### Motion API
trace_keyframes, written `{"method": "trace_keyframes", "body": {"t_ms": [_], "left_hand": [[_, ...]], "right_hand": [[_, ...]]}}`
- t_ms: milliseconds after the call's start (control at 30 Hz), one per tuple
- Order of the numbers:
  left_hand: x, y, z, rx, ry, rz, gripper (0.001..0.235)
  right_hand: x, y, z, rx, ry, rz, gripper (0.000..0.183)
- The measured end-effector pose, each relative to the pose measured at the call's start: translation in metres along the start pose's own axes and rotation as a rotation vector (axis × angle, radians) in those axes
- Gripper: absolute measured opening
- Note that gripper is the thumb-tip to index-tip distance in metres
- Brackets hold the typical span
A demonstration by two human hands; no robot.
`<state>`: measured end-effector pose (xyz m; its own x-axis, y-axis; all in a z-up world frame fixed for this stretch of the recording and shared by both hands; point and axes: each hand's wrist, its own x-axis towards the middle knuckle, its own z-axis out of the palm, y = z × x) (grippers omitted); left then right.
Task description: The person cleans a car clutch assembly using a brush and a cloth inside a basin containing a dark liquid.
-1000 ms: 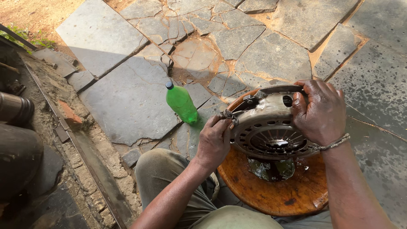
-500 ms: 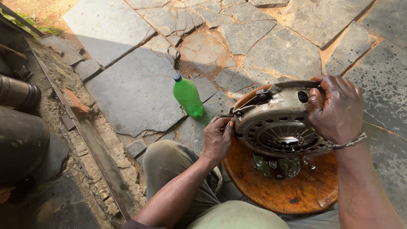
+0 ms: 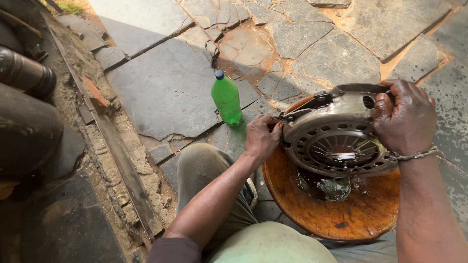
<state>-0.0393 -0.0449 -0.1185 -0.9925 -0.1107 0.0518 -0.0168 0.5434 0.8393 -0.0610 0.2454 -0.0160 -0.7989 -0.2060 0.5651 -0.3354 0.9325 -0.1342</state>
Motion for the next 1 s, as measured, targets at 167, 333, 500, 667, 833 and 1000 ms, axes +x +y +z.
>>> {"method": "trace_keyframes", "body": {"t_ms": [167,333,500,667,833,1000], "left_hand": [[-0.01,-0.006,-0.002,-0.279,0.031,0.235,0.027],[-0.012,-0.011,-0.004,-0.183,0.033,0.354,0.02],[-0.024,-0.011,-0.01,0.009,-0.171,0.169,0.019],[-0.02,-0.012,-0.003,-0.174,0.025,0.299,0.024],[-0.01,-0.019,0.005,-0.077,0.004,0.263,0.016],[-0.022,-0.028,0.006,-0.042,-0.203,0.029,0.02]], "right_hand": [[0.004,-0.009,-0.006,0.034,0.0,0.048,0.009],[0.0,-0.018,-0.01,-0.029,0.034,-0.024,0.01],[0.009,-0.019,-0.008,0.027,0.003,0.008,0.011],[0.004,-0.009,-0.004,0.041,0.018,-0.015,0.009],[0.002,-0.006,-0.002,0.015,0.045,-0.054,0.008],[0.001,-0.009,-0.002,0.028,0.03,-0.017,0.007]]}}
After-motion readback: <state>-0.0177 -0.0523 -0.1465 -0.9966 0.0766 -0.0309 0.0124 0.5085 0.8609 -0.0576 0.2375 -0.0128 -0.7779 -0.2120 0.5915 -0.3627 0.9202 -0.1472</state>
